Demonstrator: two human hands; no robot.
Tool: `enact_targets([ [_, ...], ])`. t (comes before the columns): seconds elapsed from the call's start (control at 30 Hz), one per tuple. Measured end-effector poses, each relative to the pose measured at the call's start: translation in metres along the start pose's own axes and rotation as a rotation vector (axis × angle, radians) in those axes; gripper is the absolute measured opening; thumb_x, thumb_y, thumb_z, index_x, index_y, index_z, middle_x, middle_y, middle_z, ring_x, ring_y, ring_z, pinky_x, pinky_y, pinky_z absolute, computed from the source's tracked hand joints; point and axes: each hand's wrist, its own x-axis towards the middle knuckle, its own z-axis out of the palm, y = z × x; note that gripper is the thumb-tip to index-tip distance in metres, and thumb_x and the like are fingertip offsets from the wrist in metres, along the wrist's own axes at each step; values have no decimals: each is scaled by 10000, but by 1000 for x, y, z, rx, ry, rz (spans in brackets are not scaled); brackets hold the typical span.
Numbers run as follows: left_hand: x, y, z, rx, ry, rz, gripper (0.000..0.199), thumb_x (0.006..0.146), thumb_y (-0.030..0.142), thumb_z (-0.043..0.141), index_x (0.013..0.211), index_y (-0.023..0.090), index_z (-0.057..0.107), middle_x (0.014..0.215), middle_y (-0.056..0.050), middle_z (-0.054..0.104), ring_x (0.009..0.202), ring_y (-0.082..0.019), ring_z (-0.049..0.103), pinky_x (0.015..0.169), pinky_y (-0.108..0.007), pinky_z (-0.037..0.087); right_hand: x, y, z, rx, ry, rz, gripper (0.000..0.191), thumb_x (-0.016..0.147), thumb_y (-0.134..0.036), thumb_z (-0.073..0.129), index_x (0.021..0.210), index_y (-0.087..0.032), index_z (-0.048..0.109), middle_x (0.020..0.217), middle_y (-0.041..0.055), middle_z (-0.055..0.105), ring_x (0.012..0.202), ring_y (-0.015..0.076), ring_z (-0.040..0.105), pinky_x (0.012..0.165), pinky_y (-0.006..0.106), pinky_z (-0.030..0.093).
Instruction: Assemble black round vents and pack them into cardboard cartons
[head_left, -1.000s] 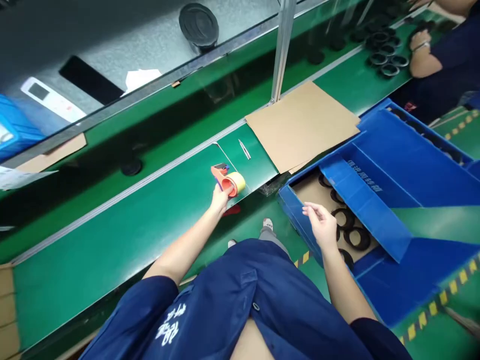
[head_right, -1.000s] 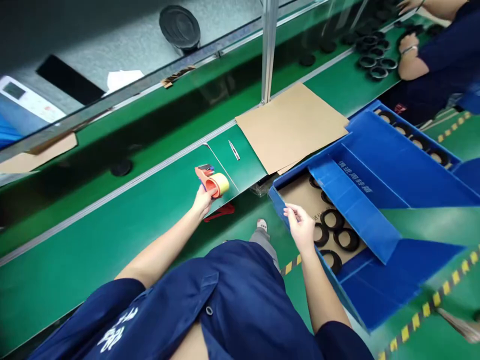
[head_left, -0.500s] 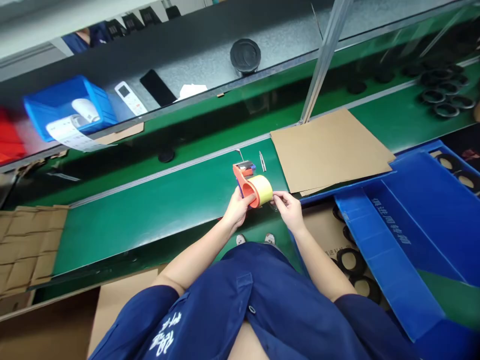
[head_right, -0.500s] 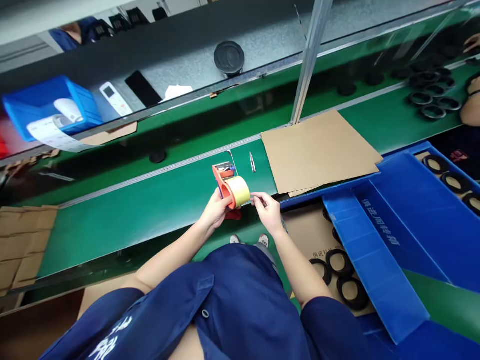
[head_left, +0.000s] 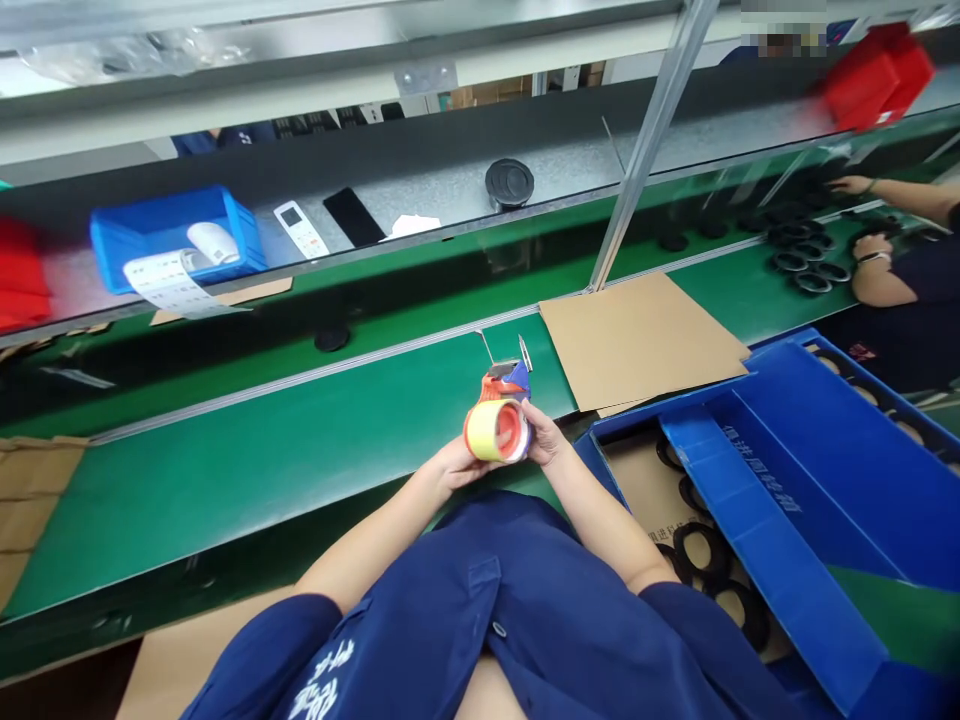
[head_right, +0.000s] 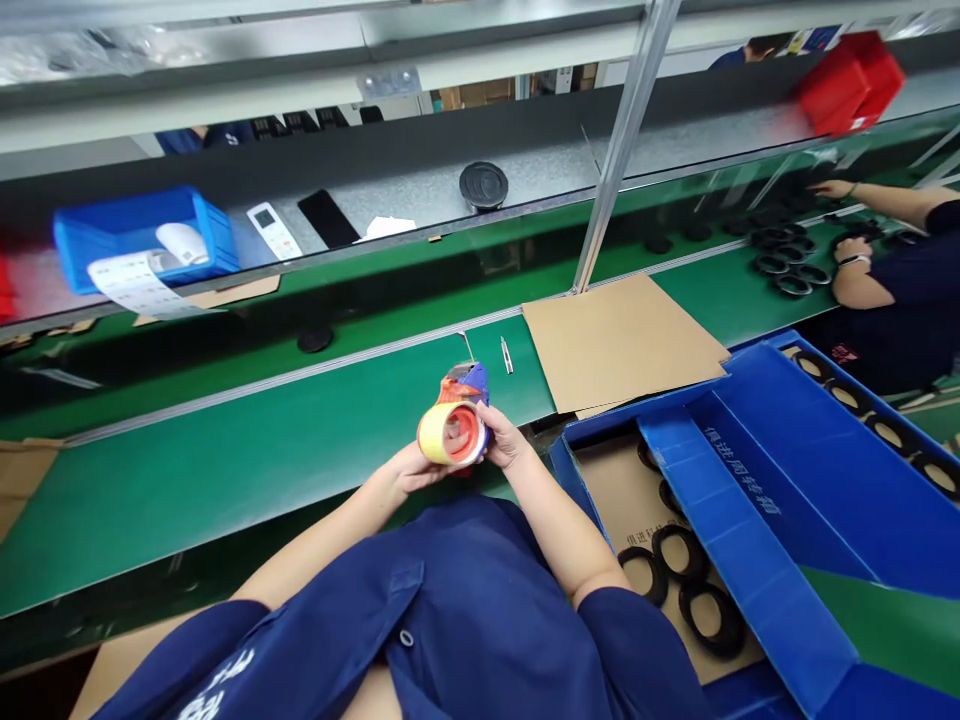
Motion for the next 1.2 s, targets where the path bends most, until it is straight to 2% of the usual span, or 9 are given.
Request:
enact_targets([
  [0.07,-3,9,-26,-55,-8,-77,569,751,574,845,1111,146,739,1098,-185,742,1027,-336,725,853,-459,630,4,-3,3,-134,78,-82,648,750,-699,752,1166,-208,675,1129,99,754,1069,285,720,947,428,585],
  [0.13,-4,21,-48,-117,27,-25,670,791,673,766,1247,188,686,1310,-186,675,1226,-337,649,947,-477,596,10,-4,7,-307,122,-122,561,718,-573,844,1121,-218,680,1081,57,752,1016,253,721,945,400,582],
  [0.2,-3,28,-61,-70,-2,113,763,769,634,810,1388,238,604,1451,-165,594,1340,-328,571,1028,-468,550,15,-1,14,-447,138,-125,517,708,-496,873,1102,-222,680,1055,35,746,995,234,712,944,383,577],
  [0.27,-2,29,-66,57,-81,194,833,711,499,904,1428,217,587,1451,-162,600,1336,-327,574,1094,-442,500,19,6,25,-487,166,-136,530,723,-456,866,1159,-229,667,1116,40,740,1043,228,700,986,380,559],
  [0.37,1,20,-69,96,-97,224,771,746,451,882,1411,167,615,1384,-152,655,1273,-316,620,1123,-423,470,22,18,41,-413,245,-172,550,751,-441,845,1221,-244,638,1225,55,721,1136,226,678,1054,381,530],
  [0.67,5,-5,-88,-140,13,236,794,753,558,855,1406,174,618,1433,-154,624,1319,-314,584,1117,-419,475,29,41,66,-253,438,-196,633,704,-491,859,1230,-235,618,1309,90,697,1237,251,638,1106,395,506],
  [0.87,13,-14,-87,-242,95,275,660,839,599,766,1349,195,655,1425,-139,629,1324,-286,575,1150,-403,433,47,55,76,-6,591,-212,494,706,-439,867,1097,-210,670,1168,57,741,1070,204,685,1049,361,519],
  [1.07,25,-20,-87,-213,159,284,638,878,606,713,1363,202,628,1380,-144,652,1221,-277,642,1057,-406,507,64,65,85,168,643,-197,417,740,-442,843,1041,-196,691,1011,26,772,879,182,708,928,349,569],
  [1.2,31,-11,-109,-162,191,334,610,869,625,711,1292,186,671,1428,-154,623,1275,-291,615,1084,-404,491,71,69,74,129,634,-210,416,745,-427,836,1060,-190,706,1062,45,771,951,190,706,939,344,560],
])
